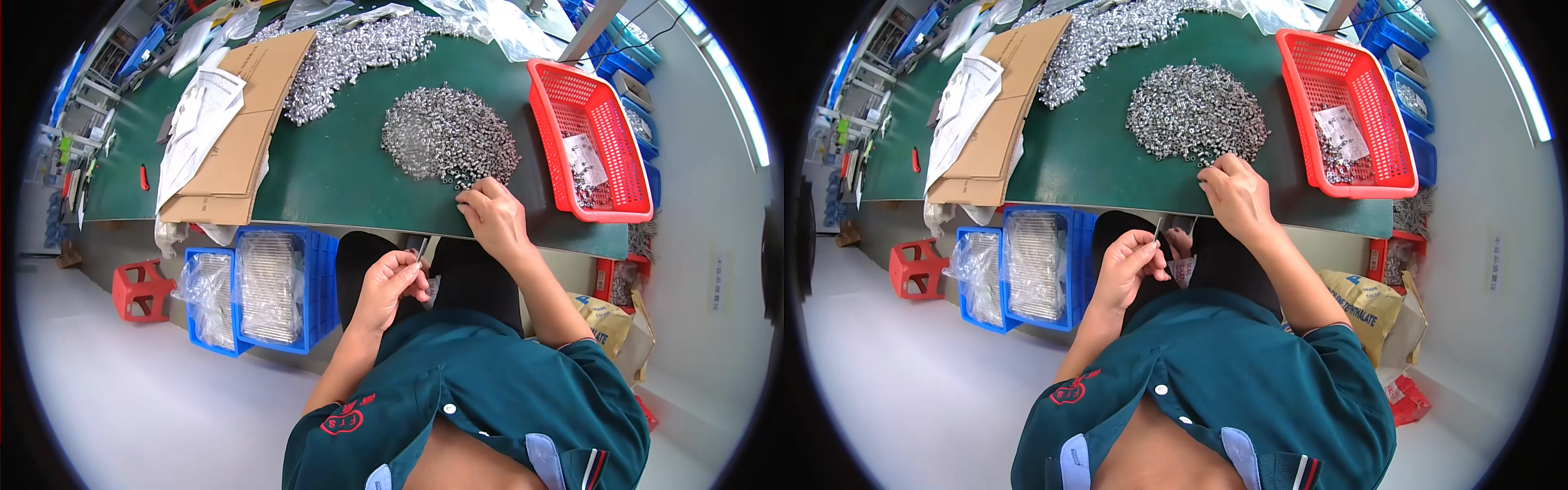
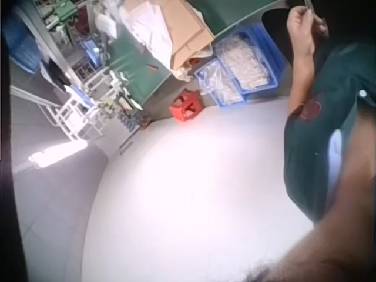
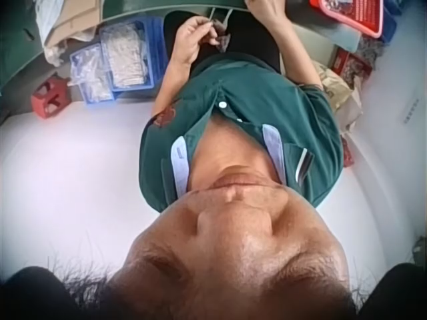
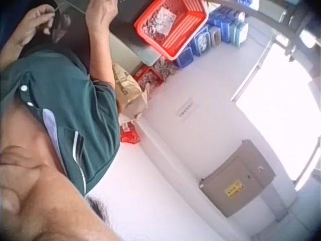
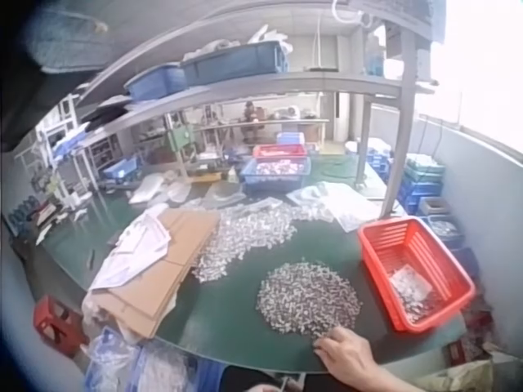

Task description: The person is manually assembling small hardware components by placing small rings onto thin metal pins at a workbench.

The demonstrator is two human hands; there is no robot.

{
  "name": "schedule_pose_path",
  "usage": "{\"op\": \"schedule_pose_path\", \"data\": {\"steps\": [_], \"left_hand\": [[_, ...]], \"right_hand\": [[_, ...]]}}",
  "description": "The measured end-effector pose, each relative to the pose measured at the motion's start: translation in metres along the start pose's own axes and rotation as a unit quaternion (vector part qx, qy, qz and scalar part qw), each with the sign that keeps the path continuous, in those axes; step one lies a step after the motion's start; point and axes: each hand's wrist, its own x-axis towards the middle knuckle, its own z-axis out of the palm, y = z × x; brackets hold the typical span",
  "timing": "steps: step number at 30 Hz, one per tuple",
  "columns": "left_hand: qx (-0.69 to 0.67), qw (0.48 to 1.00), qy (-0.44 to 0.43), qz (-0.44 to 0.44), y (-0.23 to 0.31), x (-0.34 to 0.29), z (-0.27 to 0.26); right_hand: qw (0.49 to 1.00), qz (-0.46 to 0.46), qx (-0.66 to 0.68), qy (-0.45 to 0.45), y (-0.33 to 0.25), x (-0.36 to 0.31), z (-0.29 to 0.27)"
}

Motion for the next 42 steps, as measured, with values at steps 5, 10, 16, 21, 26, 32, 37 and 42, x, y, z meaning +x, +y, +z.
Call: {"op": "schedule_pose_path", "data": {"steps": [5, 10, 16, 21, 26, 32, 37, 42], "left_hand": [[0.003, 1.000, 0.004, 0.004, -0.001, 0.003, 0.001], [0.087, 0.995, 0.002, 0.039, 0.005, 0.009, 0.010], [0.113, 0.993, -0.016, 0.034, 0.008, 0.009, 0.021], [0.126, 0.992, -0.017, 0.025, 0.008, 0.005, 0.022], [0.198, 0.979, -0.019, 0.046, 0.013, 0.000, 0.025], [0.299, 0.949, 0.015, 0.097, 0.013, -0.006, 0.040], [0.190, 0.980, -0.046, 0.027, 0.007, -0.007, 0.037], [0.066, 0.994, -0.083, -0.007, 0.006, -0.003, 0.042]], "right_hand": [[1.000, -0.030, 0.006, 0.006, -0.001, 0.000, 0.000], [0.906, 0.196, 0.344, -0.150, -0.023, -0.004, -0.019], [0.838, 0.223, 0.458, -0.195, -0.020, -0.011, -0.024], [0.835, 0.205, 0.463, -0.216, -0.022, -0.012, -0.036], [0.870, 0.128, 0.394, -0.268, -0.031, -0.008, -0.056], [0.947, 0.044, 0.270, -0.170, -0.043, -0.017, -0.062], [0.904, 0.079, 0.359, -0.217, -0.039, -0.023, -0.062], [0.739, 0.246, 0.572, -0.257, -0.041, -0.035, -0.042]]}}
